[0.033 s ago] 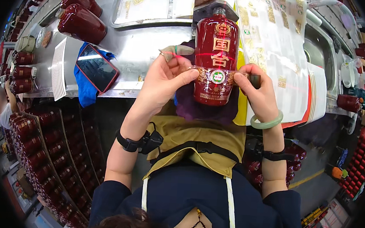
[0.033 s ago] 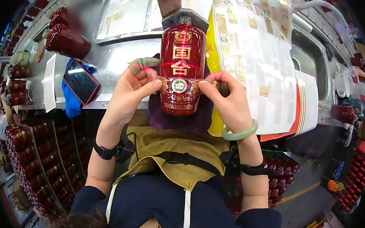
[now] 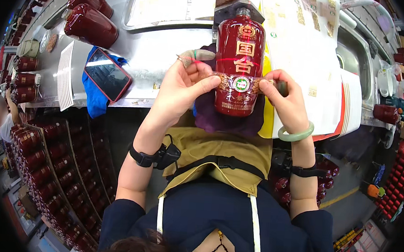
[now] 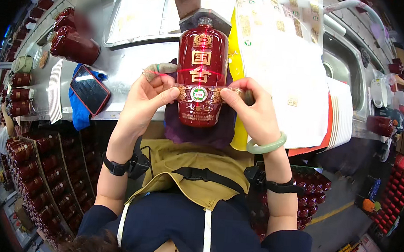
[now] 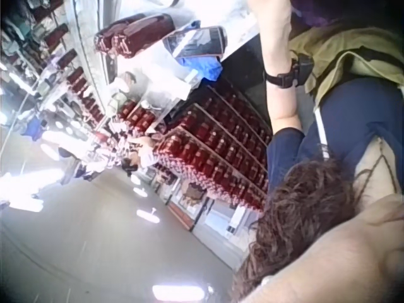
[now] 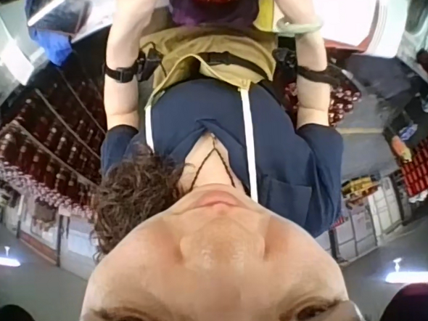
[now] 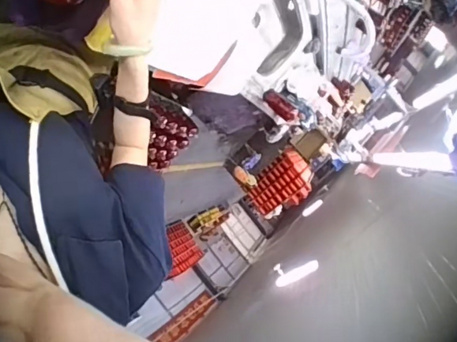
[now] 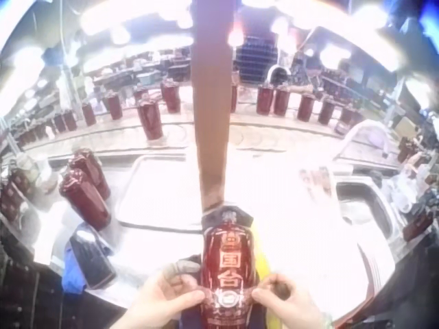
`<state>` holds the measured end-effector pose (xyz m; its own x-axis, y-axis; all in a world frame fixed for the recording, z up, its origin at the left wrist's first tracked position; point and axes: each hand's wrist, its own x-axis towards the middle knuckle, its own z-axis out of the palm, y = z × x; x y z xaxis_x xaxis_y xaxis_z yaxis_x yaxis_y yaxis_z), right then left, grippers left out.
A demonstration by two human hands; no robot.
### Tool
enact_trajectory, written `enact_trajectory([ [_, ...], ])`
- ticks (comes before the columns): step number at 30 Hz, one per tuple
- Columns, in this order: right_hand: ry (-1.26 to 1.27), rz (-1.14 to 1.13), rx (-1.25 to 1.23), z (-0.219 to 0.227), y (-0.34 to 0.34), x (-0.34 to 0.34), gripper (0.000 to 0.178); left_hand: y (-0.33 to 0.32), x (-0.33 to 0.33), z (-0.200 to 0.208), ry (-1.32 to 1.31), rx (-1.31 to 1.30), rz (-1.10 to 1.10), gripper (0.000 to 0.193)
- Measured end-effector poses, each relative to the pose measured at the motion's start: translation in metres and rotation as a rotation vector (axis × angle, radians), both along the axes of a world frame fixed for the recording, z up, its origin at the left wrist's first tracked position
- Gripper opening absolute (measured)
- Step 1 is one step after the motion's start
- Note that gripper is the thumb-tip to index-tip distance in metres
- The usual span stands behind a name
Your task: Manual application of decorative labels and seals to red wine or liquor bottles at an industrial workstation.
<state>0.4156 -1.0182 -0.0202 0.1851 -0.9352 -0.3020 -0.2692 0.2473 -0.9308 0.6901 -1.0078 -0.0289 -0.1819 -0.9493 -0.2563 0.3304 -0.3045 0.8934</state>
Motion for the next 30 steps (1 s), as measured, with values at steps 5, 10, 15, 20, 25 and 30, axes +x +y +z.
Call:
enact_trajectory([
  [5,0.102,-0.240,-0.188,0.010,-0.002,-0.005,0.037,0.000,0.001,0.000,-0.008,0.030,0.007,0.036],
  [10,-0.144,-0.184,-0.375,0.032,0.012,0.008,0.029,-0.001,0.001,0.001,-0.027,0.032,0.002,0.037],
  [15,-0.081,-0.081,-0.308,0.029,0.019,0.023,0.025,0.000,-0.001,-0.001,-0.022,0.041,0.019,0.037],
  [20,0.076,-0.213,-0.322,0.023,0.012,0.014,0.024,-0.001,0.003,-0.005,-0.006,0.067,0.008,0.034],
  [25,-0.107,-0.274,-0.344,0.025,0.018,0.014,0.023,0.005,-0.003,-0.012,-0.263,-0.048,0.127,0.046],
  [30,-0.148,-0.244,-0.356,0.024,0.028,0.028,0.023,0.031,-0.021,-0.017,-0.722,-0.648,0.418,0.063],
])
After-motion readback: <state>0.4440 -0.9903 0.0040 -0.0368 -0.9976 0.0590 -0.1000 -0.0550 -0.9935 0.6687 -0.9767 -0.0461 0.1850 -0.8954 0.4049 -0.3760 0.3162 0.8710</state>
